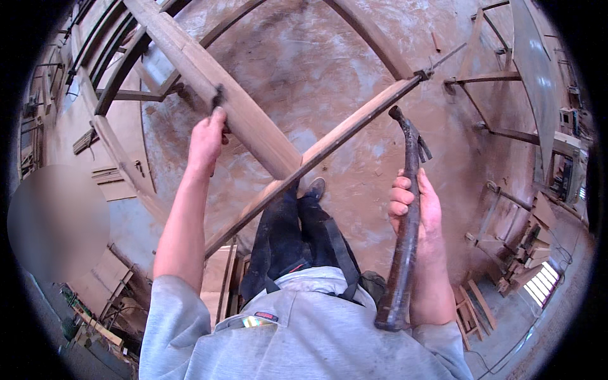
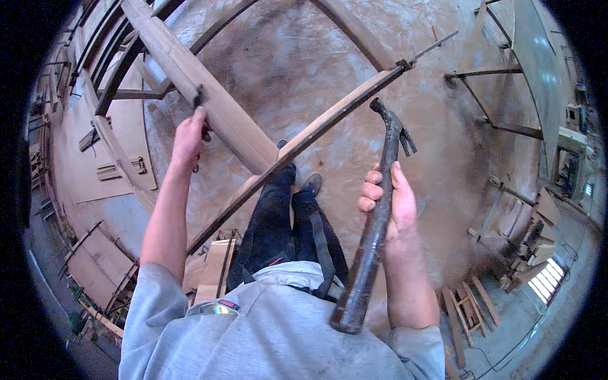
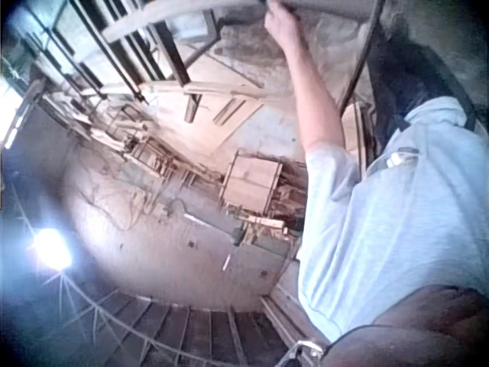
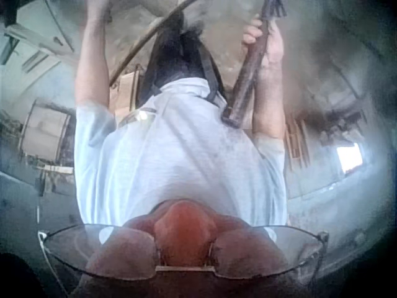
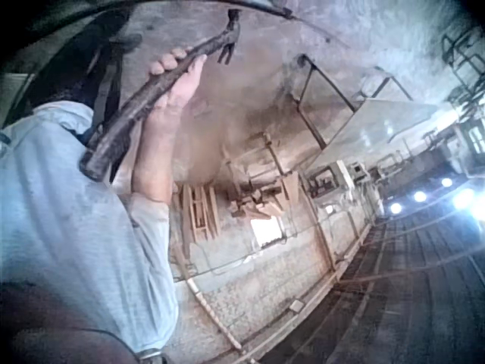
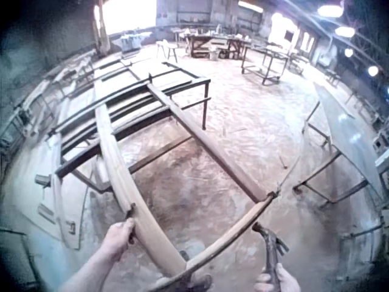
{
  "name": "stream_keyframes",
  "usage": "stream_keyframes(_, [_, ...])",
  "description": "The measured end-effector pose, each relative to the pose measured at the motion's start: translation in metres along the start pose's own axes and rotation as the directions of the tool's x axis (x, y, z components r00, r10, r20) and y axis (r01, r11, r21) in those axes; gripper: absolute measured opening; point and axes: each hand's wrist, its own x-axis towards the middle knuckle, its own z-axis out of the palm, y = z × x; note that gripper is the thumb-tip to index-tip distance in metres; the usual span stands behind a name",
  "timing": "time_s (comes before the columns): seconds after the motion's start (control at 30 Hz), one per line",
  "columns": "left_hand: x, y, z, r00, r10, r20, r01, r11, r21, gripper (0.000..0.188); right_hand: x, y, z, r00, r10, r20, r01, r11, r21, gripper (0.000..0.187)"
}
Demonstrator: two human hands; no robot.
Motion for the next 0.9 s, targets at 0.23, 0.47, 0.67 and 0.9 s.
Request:
stream_keyframes(0.23, [-0.085, -0.050, -0.015, 0.946, 0.120, 0.301, -0.248, 0.866, 0.434, 0.043, -0.014, 0.056, -0.038, 0.988, -0.019, -0.156, 0.030, 0.997, 0.070, 0.025])
stream_keyframes(0.47, [-0.148, -0.048, -0.041, 0.816, 0.155, 0.557, -0.532, 0.577, 0.619, 0.052, -0.027, 0.140, -0.024, 0.990, 0.017, -0.142, 0.008, 0.984, 0.179, 0.026])
stream_keyframes(0.67, [-0.142, -0.068, -0.041, 0.799, 0.178, 0.574, -0.571, 0.525, 0.632, 0.059, -0.017, 0.205, -0.001, 0.991, -0.045, -0.123, 0.069, 0.977, 0.200, 0.027])
stream_keyframes(0.9, [-0.133, -0.087, -0.046, 0.778, 0.162, 0.607, -0.531, 0.685, 0.499, 0.055, -0.020, 0.205, -0.033, 0.966, -0.149, -0.211, 0.198, 0.952, 0.234, 0.039])
